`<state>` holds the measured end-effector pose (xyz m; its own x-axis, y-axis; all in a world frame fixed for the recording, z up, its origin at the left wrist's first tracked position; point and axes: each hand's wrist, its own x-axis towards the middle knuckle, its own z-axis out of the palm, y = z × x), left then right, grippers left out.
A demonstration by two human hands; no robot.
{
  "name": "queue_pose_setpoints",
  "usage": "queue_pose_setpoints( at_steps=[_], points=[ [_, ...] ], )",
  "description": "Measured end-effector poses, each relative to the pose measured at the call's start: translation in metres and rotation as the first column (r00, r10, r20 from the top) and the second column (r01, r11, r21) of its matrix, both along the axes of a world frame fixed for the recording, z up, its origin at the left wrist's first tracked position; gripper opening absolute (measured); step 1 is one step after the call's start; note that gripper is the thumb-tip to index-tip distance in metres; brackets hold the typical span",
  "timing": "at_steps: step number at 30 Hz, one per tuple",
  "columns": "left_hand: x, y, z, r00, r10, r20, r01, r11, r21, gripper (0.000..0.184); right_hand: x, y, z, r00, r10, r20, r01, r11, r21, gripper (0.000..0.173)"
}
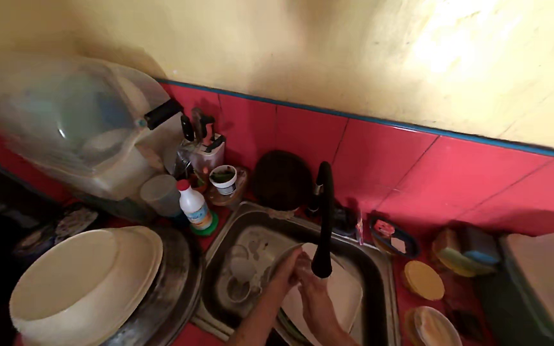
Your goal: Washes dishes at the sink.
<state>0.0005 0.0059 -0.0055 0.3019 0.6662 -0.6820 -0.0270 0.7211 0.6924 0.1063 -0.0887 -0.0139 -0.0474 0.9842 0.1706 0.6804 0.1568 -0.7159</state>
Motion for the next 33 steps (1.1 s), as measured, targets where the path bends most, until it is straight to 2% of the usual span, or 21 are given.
queue_pose_setpoints(
  at_steps=[1,2,3,6,7,8,9,11,12,14,15,16,17,18,21,24,26,28,29,31,33],
  points=[
    [-0.007,0.003,0.0,1.0,-0.017,-0.013,0.017,0.998,-0.059,0.045,0.026,0.005,-0.006,0.971,0.162,0.173,-0.174,0.983,0.058,0.045],
    [-0.014,-0.001,-0.003,0.999,-0.04,0.008,0.041,0.995,-0.093,0.046,0.048,0.013,-0.004,0.944,0.278,0.177,-0.287,0.958,0.025,0.042],
    [-0.022,-0.008,-0.004,0.995,-0.051,0.089,0.063,0.989,-0.133,0.049,0.064,0.022,0.004,0.939,0.343,0.02,-0.341,0.937,-0.071,0.034],
    [-0.03,-0.044,-0.005,0.901,-0.041,0.431,0.149,0.965,-0.218,0.057,0.076,0.045,0.03,0.87,0.181,-0.459,-0.346,0.888,-0.304,0.015],
    [-0.025,-0.054,-0.004,0.882,-0.093,0.462,0.192,0.967,-0.17,0.049,0.072,0.047,0.036,0.883,0.064,-0.465,-0.271,0.878,-0.394,0.014],
    [-0.016,-0.063,0.0,0.904,-0.17,0.393,0.218,0.973,-0.079,0.032,0.065,0.047,0.04,0.939,-0.065,-0.337,-0.114,0.867,-0.485,0.023],
    [-0.005,-0.07,0.007,0.939,-0.255,0.233,0.254,0.967,0.035,0.037,0.053,0.047,0.045,0.977,-0.17,-0.131,0.067,0.821,-0.568,0.04],
    [0.015,-0.078,0.012,0.951,-0.288,-0.11,0.303,0.94,0.157,0.086,0.025,0.046,0.053,0.962,-0.227,0.151,0.271,0.737,-0.62,0.054],
    [0.019,-0.083,0.013,0.962,-0.24,-0.129,0.258,0.954,0.155,0.093,0.02,0.044,0.05,0.961,-0.227,0.16,0.277,0.755,-0.594,0.05],
    [0.013,-0.086,0.02,0.984,-0.092,0.155,0.091,0.996,0.019,0.063,0.035,0.043,0.04,0.956,-0.246,-0.158,0.131,0.844,-0.52,0.035],
    [0.007,-0.088,0.02,0.921,0.016,0.389,0.025,0.995,-0.1,0.036,0.047,0.041,0.034,0.865,-0.228,-0.447,-0.012,0.881,-0.473,0.016],
    [0.003,-0.089,0.021,0.81,0.118,0.575,0.012,0.976,-0.216,0.026,0.054,0.039,0.027,0.681,-0.225,-0.697,-0.137,0.896,-0.423,0.01],
    [0.001,-0.085,0.024,0.732,0.159,0.662,0.041,0.96,-0.276,0.029,0.059,0.039,0.021,0.525,-0.22,-0.822,-0.232,0.892,-0.387,0.017],
    [-0.001,-0.079,0.028,0.74,0.146,0.657,0.065,0.956,-0.287,0.03,0.065,0.039,0.018,0.476,-0.214,-0.853,-0.276,0.885,-0.376,0.021],
    [-0.012,-0.05,0.025,0.953,0.055,0.298,-0.017,0.992,-0.129,0.031,0.072,0.039,0.026,0.611,-0.238,-0.756,-0.265,0.838,-0.477,0.016],
    [-0.018,-0.02,0.003,0.999,0.01,0.04,-0.013,0.998,0.058,0.044,0.028,0.023,0.054,0.605,-0.459,-0.651,-0.063,0.787,-0.614,0.023],
    [-0.014,-0.005,0.003,0.998,-0.066,0.002,0.066,0.997,0.025,0.044,-0.008,0.005,0.043,0.692,-0.404,-0.599,0.177,0.899,-0.402,0.027],
    [-0.016,0.012,0.009,0.975,-0.218,0.028,0.22,0.975,-0.046,0.04,-0.001,-0.007,0.012,0.971,-0.034,-0.235,0.041,0.999,0.024,0.034],
    [-0.02,0.018,0.006,0.953,-0.294,0.068,0.298,0.952,-0.069,0.039,0.019,-0.005,-0.003,0.987,0.128,0.093,-0.144,0.969,0.198,0.033],
    [-0.024,0.02,-0.002,0.942,-0.32,0.104,0.329,0.94,-0.089,0.041,0.063,0.013,-0.012,0.794,0.24,0.559,-0.461,0.838,0.294,0.032],
    [-0.018,0.012,-0.007,0.967,-0.152,0.203,0.171,0.982,-0.08,0.043,0.061,0.018,0.006,0.861,0.295,0.415,-0.389,0.907,0.162,0.03]
  ],
)
